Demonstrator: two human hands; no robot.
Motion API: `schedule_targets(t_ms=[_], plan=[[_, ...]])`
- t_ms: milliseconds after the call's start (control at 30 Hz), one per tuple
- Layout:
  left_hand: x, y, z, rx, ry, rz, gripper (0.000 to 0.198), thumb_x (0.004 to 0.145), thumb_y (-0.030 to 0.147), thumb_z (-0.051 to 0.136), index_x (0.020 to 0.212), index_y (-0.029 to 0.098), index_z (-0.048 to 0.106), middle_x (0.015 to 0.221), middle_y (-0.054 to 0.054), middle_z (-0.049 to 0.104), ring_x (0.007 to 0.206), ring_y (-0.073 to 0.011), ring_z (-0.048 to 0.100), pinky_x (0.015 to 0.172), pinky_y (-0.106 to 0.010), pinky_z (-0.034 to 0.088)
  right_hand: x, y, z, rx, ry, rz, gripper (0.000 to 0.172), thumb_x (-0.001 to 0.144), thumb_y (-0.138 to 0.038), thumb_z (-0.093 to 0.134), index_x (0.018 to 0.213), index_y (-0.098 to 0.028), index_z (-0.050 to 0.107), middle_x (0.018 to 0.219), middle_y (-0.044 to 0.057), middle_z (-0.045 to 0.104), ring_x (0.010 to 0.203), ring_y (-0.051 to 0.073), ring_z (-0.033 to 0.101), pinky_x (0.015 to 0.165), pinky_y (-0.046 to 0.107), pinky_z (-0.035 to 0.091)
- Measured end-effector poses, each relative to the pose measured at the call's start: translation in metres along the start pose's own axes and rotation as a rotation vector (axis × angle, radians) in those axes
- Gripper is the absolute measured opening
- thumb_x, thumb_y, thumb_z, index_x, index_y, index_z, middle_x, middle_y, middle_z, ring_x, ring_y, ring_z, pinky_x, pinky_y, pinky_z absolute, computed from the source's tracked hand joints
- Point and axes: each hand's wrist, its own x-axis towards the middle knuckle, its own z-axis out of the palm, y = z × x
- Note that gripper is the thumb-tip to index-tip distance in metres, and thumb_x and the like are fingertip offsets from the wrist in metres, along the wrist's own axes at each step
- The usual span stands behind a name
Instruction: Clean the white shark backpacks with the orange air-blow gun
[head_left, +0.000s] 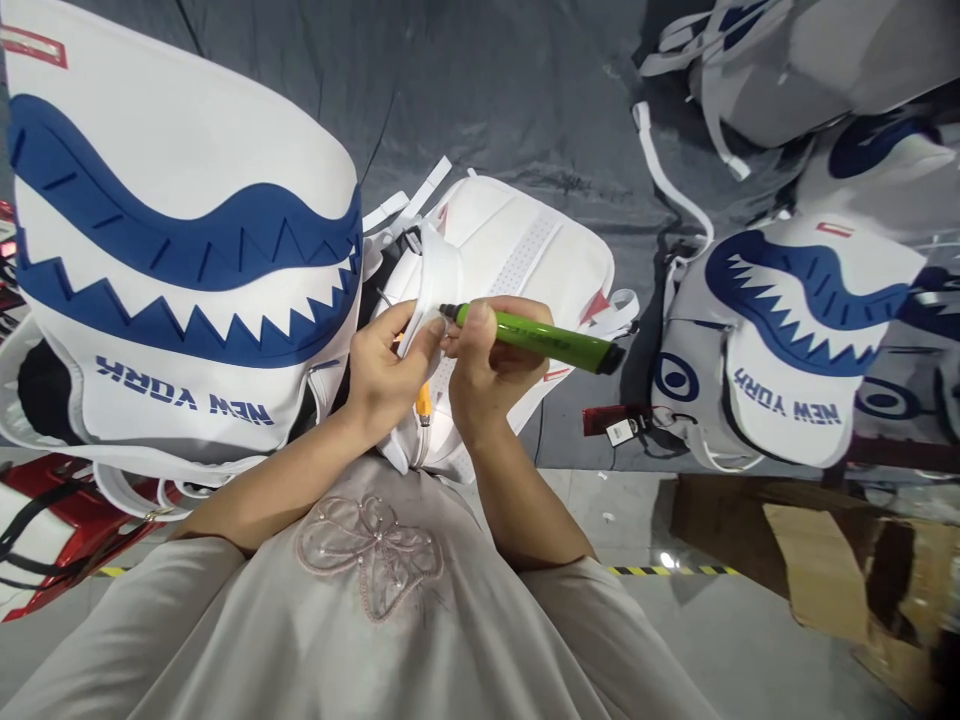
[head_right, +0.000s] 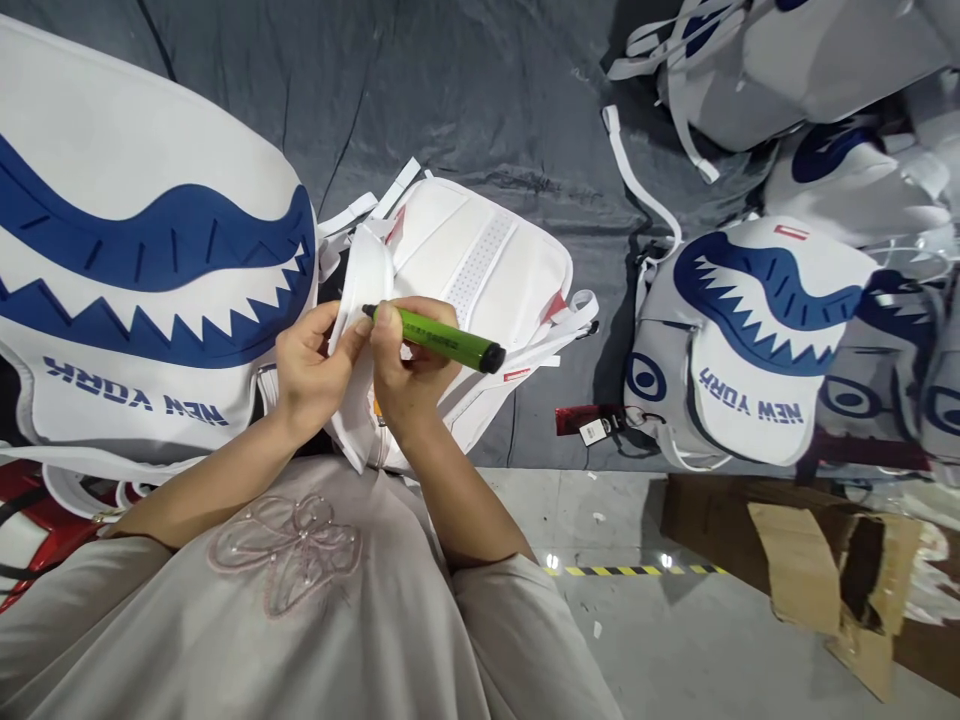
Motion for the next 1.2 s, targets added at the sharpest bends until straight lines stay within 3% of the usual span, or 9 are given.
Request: schedule_targets(t_ms=[300,700,933,1200], plan=[[0.001,0.001,0.002,-0.001,-0.027,-0.010,0.023,0.087,0.042,0.068,0.085,0.019,0.072,0.076,0.000,0.069,0.070,-0.0136,0.061,0.061,-0.024,0.047,-0.003,0.016,-0.005,-0.070,-0.036,-0.148,0.017,0.092,-0.040,0.064,0.096,-0.025,0.058,0.081,-0.002,0.061,0.071,0.015,0.067,0.057,0.028,0.054],[0.003,-0.001,0.002,0.051,-0.021,-0.002,0.022,0.087,0.040,0.068,0.083,0.019,0.070,0.076,-0.001,0.068,0.069,-0.0135,0.059,0.061,-0.025,0.045,0.000,0.018,-0.005,-0.112,-0.076,-0.118,0.017,0.094,-0.042,0.059,0.098,-0.026,0.056,0.085,-0.001,0.060,0.072,0.015,0.065,0.061,0.031,0.055],[0.004,-0.002,0.003,0.050,-0.025,-0.010,0.022,0.087,0.040,0.068,0.080,0.019,0.069,0.074,0.000,0.066,0.067,-0.0131,0.058,0.061,-0.025,0.045,0.002,0.015,-0.003,-0.062,-0.038,-0.150,0.013,0.093,-0.035,0.062,0.097,-0.024,0.056,0.081,-0.003,0.059,0.062,0.011,0.061,0.053,0.025,0.049],[0.004,-0.005,0.003,0.051,-0.030,0.007,0.020,0.089,0.037,0.066,0.081,0.019,0.070,0.077,-0.001,0.068,0.070,-0.0133,0.060,0.064,-0.025,0.046,0.001,0.012,-0.002,-0.059,-0.067,-0.076,0.018,0.094,-0.041,0.059,0.094,-0.023,0.055,0.079,-0.003,0.058,0.059,0.010,0.060,0.050,0.024,0.047]])
